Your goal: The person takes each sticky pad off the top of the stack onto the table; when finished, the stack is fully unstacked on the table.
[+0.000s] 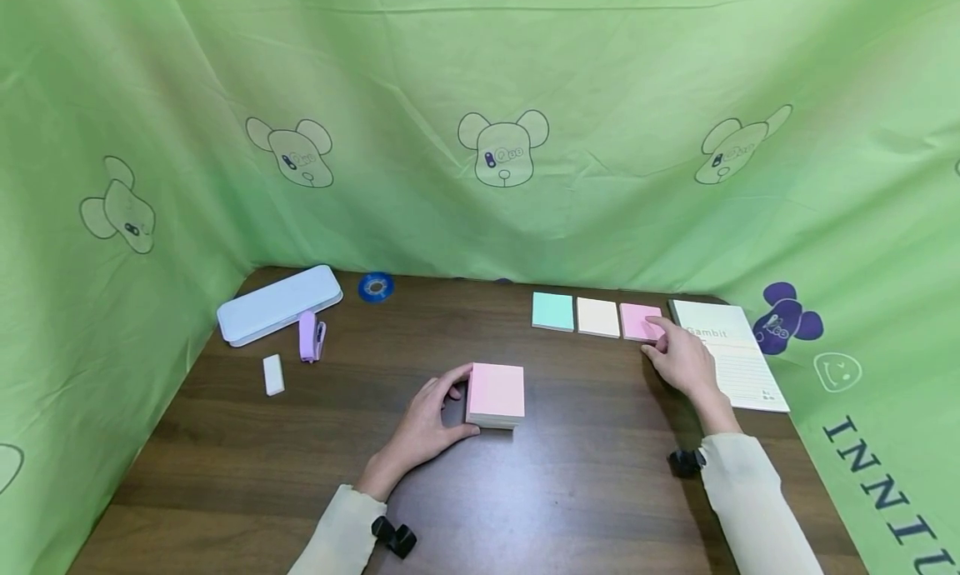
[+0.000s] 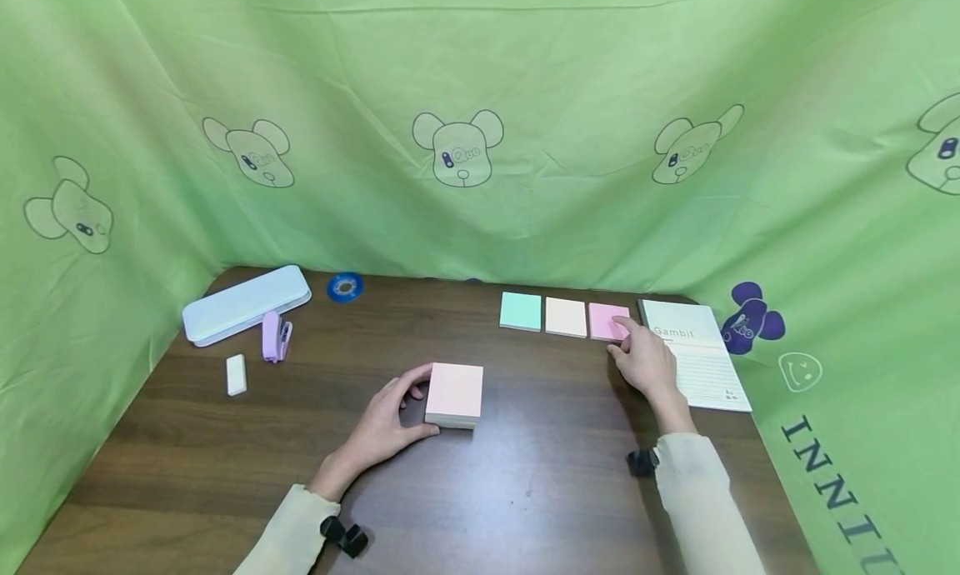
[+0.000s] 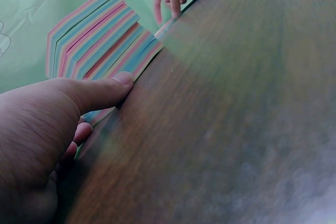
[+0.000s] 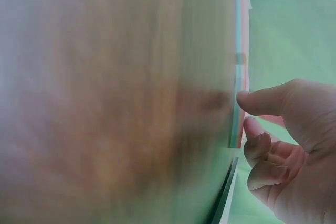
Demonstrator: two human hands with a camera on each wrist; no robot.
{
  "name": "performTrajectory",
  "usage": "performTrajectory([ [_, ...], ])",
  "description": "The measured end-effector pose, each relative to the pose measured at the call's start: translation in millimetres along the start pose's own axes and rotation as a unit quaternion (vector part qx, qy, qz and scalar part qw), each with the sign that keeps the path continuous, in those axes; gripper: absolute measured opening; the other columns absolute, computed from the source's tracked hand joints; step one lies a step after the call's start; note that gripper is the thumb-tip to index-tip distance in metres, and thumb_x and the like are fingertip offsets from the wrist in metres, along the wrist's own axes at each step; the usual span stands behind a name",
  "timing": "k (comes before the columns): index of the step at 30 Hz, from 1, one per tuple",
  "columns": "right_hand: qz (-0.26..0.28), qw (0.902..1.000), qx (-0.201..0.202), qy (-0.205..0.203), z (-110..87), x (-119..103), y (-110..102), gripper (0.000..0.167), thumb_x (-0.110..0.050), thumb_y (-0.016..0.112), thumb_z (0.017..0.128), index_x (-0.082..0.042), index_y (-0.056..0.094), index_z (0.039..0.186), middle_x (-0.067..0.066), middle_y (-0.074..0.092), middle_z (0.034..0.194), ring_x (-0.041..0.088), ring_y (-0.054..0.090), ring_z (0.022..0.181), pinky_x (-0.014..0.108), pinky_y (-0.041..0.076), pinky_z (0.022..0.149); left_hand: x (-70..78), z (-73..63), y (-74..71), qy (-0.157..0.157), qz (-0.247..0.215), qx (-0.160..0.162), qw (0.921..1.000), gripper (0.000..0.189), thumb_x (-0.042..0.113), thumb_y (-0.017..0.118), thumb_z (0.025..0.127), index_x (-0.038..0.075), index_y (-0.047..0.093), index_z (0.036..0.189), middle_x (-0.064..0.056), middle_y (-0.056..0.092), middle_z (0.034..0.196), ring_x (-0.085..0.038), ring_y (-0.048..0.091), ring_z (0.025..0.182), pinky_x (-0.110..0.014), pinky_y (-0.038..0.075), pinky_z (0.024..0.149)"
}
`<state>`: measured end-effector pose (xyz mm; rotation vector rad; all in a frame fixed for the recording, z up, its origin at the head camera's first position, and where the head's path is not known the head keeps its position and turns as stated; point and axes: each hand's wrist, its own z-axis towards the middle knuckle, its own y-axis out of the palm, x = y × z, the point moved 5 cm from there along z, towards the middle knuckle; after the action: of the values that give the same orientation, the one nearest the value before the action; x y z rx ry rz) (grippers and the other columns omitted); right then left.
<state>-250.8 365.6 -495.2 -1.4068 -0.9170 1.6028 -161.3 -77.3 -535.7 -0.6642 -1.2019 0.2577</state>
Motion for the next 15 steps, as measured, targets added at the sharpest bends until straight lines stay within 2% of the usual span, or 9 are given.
performTrajectory([
  [4, 0.011, 0.9995, 0.028, -0.003, -9.2, -9, -3, 0.053, -0.012, 0.081, 0.098, -0.003, 0.065, 0.148, 0.005, 0.069, 0.081, 0.027, 0.064, 0.074, 0.045, 0.046, 0.06, -0.3, 0.3, 0.7, 0.001, 0.002, 0.001, 1.0, 0.098, 0.015, 0.104, 0.078, 0.02, 0.054, 0.162, 0.003, 0.066, 0.117, -0.016, 0.058, 0.109, -0.038, 0.052, 0.097],
  [9, 0.026, 0.9976, 0.058, -0.027, -24.6, -34, -6, 0.047, -0.015, 0.081, 0.099, -0.003, 0.069, 0.143, 0.005, 0.07, 0.081, 0.021, 0.061, 0.068, 0.042, 0.045, 0.059, 0.1, 0.5, 0.9, 0.004, 0.0, 0.002, 1.0, 0.097, 0.016, 0.104, 0.078, 0.02, 0.055, 0.162, 0.003, 0.065, 0.115, -0.016, 0.058, 0.109, -0.038, 0.053, 0.096],
  [15, 0.043, 0.9946, 0.067, -0.067, -40.4, -67, 3, 0.045, -0.016, 0.082, 0.099, -0.004, 0.071, 0.141, 0.002, 0.069, 0.08, 0.016, 0.057, 0.066, 0.039, 0.045, 0.062, 0.0, 0.9, 0.5, 0.003, 0.0, 0.003, 1.0, 0.097, 0.016, 0.104, 0.078, 0.019, 0.055, 0.162, 0.004, 0.065, 0.115, -0.015, 0.06, 0.108, -0.037, 0.053, 0.096],
])
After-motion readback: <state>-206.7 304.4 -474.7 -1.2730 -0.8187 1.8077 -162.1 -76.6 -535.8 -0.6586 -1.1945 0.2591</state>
